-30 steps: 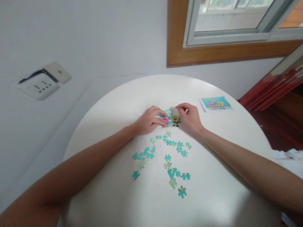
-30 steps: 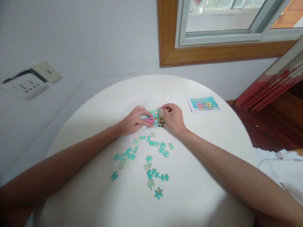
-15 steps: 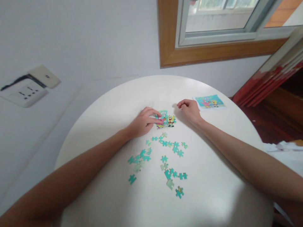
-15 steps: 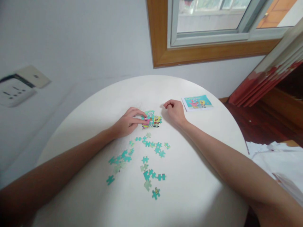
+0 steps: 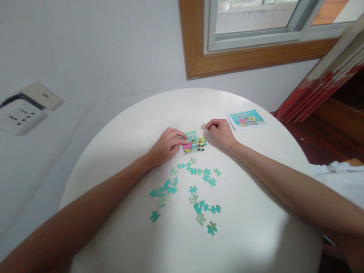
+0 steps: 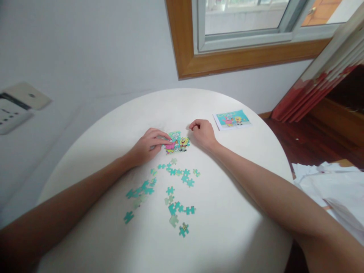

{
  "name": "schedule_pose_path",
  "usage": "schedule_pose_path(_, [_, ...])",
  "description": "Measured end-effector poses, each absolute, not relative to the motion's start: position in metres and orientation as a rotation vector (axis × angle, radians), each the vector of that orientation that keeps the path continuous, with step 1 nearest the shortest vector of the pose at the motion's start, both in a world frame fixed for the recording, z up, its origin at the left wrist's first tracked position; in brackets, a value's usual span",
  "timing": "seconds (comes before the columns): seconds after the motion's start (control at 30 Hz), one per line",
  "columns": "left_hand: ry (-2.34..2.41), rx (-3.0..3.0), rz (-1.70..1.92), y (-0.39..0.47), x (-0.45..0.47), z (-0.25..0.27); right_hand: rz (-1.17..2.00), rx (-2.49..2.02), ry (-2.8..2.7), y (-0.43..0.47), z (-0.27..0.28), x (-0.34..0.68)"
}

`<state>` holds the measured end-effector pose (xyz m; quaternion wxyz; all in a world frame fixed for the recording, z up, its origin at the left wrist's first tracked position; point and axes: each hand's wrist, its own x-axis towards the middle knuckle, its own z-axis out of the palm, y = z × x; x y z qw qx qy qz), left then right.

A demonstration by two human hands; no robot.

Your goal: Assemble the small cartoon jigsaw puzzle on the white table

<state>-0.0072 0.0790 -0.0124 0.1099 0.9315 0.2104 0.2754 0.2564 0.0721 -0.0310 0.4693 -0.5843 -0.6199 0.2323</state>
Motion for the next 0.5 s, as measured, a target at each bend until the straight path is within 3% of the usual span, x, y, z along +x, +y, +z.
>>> schedule_pose_path(0.5, [0.602,2.74,0.795,0.0792,-0.0069,-0.0116,0.558,-1.451,-1.54,0.0695,-0.0288,0.2543])
